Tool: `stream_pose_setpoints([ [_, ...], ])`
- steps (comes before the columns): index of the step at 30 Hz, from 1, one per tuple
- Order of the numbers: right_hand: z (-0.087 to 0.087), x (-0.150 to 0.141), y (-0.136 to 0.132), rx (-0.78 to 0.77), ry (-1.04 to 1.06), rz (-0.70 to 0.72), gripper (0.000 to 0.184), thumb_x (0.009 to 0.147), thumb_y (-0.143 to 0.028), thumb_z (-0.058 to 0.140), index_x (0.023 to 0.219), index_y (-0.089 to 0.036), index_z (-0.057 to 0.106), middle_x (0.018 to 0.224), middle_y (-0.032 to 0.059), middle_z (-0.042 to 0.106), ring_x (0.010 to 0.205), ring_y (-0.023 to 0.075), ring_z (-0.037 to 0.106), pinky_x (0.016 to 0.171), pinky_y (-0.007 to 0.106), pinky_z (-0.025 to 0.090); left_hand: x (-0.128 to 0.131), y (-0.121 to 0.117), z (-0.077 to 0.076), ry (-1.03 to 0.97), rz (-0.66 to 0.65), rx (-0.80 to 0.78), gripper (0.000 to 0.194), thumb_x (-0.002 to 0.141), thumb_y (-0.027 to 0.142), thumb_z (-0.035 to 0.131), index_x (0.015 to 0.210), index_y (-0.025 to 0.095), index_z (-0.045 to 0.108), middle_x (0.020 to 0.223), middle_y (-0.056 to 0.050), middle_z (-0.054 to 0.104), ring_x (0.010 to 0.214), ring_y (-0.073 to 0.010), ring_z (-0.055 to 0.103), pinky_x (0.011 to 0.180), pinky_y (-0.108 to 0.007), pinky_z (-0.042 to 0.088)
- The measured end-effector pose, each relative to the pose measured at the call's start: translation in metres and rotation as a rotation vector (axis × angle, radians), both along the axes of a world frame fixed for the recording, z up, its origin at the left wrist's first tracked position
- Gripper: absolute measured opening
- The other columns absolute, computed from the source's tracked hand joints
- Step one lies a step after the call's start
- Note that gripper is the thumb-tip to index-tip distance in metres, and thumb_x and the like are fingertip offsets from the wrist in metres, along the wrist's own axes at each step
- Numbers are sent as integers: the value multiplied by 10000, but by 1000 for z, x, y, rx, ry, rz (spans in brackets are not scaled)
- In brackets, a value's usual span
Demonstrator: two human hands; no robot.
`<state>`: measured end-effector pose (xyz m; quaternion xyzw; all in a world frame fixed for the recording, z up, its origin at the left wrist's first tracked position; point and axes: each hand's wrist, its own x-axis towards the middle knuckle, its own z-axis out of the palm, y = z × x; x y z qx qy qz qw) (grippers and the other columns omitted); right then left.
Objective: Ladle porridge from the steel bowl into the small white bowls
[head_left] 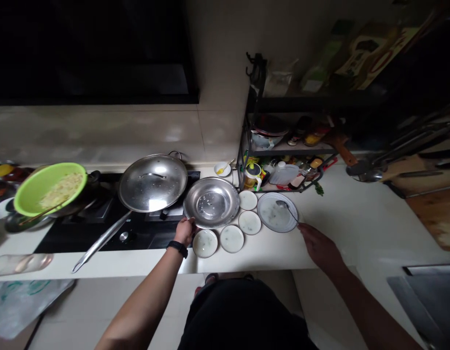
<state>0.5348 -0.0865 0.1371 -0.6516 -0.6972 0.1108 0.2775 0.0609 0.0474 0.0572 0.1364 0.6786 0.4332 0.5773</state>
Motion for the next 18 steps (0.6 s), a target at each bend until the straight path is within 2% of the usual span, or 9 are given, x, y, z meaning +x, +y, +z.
stream_pose_setpoints([
  [3, -4, -7, 1, 23, 22, -76, 307, 1009, -382, 521, 1093, -271, 794, 1209, 90, 818, 1113, 289, 788, 1023, 467, 631, -1, 2, -6, -8, -2, 10, 277, 722, 211, 782, 730, 219, 505, 571, 60, 589, 482, -110, 582, 526, -233, 506],
  [6, -5, -14, 5, 22, 209, -318, 387, 1019, -500, 520, 1136, -226, 767, 1106, 123, 836, 1009, 313, 813, 956, 486, 642, -2, 2, -12, -57, 3, 4, 244, 767, 170, 784, 770, 203, 542, 598, 48, 620, 498, -115, 607, 540, -233, 524],
  [9, -5, -21, 11, -9, 418, -514, 493, 987, -618, 553, 1171, -201, 741, 973, 127, 847, 961, 339, 826, 927, 486, 634, -3, 0, -17, -127, 13, -41, 187, 834, 90, 718, 814, 197, 566, 623, 33, 643, 552, -133, 657, 574, -237, 554],
  [13, -7, -24, 19, -37, 497, -583, 551, 931, -693, 597, 1147, -207, 743, 918, 124, 848, 995, 374, 822, 937, 502, 612, -5, -1, -25, -155, 5, -78, 163, 883, 62, 673, 855, 198, 586, 643, 25, 663, 583, -139, 674, 601, -240, 574],
  [18, -11, -24, 26, -23, 591, -626, 552, 869, -706, 660, 1073, -201, 745, 879, 129, 843, 906, 370, 833, 864, 494, 626, -13, -5, -35, -113, -23, -39, 138, 896, 191, 724, 849, 198, 594, 678, 24, 674, 609, -138, 681, 659, -267, 605],
])
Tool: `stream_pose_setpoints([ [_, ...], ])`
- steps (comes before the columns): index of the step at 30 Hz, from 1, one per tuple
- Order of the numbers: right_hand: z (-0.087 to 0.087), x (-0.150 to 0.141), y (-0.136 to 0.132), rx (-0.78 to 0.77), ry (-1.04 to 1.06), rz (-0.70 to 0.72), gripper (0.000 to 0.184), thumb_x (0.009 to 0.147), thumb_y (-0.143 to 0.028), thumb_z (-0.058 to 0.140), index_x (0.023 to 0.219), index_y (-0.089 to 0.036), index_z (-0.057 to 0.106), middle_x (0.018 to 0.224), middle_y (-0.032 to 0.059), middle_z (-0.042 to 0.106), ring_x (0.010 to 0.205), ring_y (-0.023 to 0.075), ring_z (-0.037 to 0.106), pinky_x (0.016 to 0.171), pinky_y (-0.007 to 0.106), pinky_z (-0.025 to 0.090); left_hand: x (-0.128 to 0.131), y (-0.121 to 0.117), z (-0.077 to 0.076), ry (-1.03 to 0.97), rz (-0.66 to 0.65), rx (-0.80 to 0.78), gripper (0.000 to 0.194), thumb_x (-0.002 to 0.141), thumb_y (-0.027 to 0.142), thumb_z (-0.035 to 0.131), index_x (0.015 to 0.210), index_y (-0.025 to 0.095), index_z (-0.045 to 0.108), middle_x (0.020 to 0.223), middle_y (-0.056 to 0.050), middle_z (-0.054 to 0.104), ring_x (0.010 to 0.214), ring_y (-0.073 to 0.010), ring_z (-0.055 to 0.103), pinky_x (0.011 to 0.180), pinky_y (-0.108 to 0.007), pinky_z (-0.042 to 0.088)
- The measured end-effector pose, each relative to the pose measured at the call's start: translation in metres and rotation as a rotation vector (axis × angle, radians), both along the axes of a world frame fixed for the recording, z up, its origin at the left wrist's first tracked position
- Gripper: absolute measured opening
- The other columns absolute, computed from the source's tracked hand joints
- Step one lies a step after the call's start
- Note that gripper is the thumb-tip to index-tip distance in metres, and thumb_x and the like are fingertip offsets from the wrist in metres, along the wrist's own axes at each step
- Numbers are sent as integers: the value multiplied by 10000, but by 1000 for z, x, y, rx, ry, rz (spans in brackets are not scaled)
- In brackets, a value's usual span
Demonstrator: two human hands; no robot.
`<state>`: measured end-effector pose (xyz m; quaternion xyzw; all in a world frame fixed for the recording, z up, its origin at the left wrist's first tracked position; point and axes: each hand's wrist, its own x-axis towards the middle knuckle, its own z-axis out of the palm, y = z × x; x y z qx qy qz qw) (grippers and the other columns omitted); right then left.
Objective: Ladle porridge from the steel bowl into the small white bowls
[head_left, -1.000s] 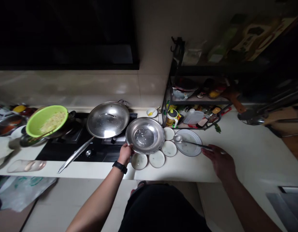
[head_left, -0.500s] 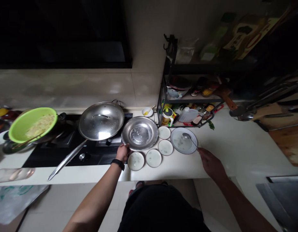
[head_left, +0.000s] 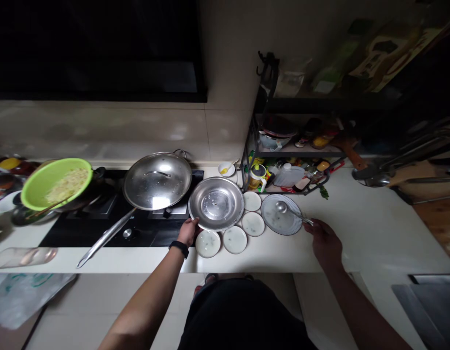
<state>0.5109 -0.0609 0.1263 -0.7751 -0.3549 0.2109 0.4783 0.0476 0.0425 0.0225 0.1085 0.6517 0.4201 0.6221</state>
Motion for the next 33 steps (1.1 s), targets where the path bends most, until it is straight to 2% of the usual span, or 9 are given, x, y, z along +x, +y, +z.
stream_pose_setpoints([
  [4, -6, 2, 0, 16, 101, -42, 582, 802, -725, 730, 1036, -192, 745, 829, 122, 832, 858, 356, 834, 828, 477, 640, -15, -13, -3, 13, -15, 63, 161, 911, 309, 728, 893, 199, 612, 757, 7, 714, 703, -150, 726, 745, -286, 626],
  [9, -20, 6, 1, 58, 231, -70, 628, 712, -736, 818, 997, -183, 735, 788, 96, 815, 775, 310, 828, 810, 461, 670, -36, -36, -2, 160, -16, 45, 188, 978, 379, 652, 941, 199, 615, 979, -91, 793, 848, -186, 780, 819, -319, 641],
  [13, -29, 9, 1, 147, 357, -106, 551, 694, -633, 889, 929, -165, 721, 773, 75, 795, 742, 267, 820, 786, 420, 697, -48, -51, -6, 280, 15, 24, 189, 985, 384, 617, 964, 196, 610, 985, -125, 799, 874, -218, 792, 810, -354, 651],
  [17, -33, 16, 1, 208, 477, -236, 445, 703, -519, 913, 848, -166, 684, 692, 41, 760, 659, 239, 800, 706, 386, 712, -61, -65, -19, 455, -91, -3, 212, 971, 389, 554, 971, 189, 624, 939, -114, 792, 834, -230, 790, 752, -350, 632],
  [19, -32, 20, 0, 221, 522, -281, 392, 705, -460, 910, 822, -164, 680, 674, 33, 751, 632, 233, 793, 669, 372, 713, -68, -70, -28, 606, -215, 5, 244, 980, 393, 503, 933, 186, 623, 924, -123, 786, 813, -247, 776, 717, -350, 609],
  [22, -29, 24, -1, 244, 560, -297, 347, 703, -403, 897, 816, -154, 683, 674, 35, 747, 620, 232, 791, 640, 355, 710, -72, -75, -40, 944, -578, 26, 181, 954, 322, 532, 886, 194, 640, 935, -138, 787, 925, -273, 764, 825, -356, 581],
  [24, -25, 25, -2, 259, 563, -279, 349, 699, -402, 897, 816, -150, 685, 675, 42, 744, 619, 237, 793, 642, 352, 710, -70, -76, -47, 1082, -827, 57, 164, 945, 261, 531, 894, 188, 669, 977, -148, 792, 1000, -273, 757, 899, -348, 558],
  [26, -19, 26, -3, 270, 561, -259, 355, 691, -411, 902, 811, -154, 689, 679, 45, 744, 619, 245, 795, 647, 349, 711, -66, -75, -52, 1164, -994, 82, 158, 925, 224, 552, 922, 177, 702, 1045, -160, 791, 1104, -276, 737, 969, -344, 534],
  [33, 14, 19, -1, 274, 574, -200, 370, 664, -382, 948, 818, -145, 709, 727, 68, 761, 669, 259, 809, 707, 368, 719, -58, -64, -55, 1203, -1132, 16, 258, 920, 281, 587, 1074, 147, 744, 1163, -197, 765, 1184, -311, 709, 1024, -372, 516],
])
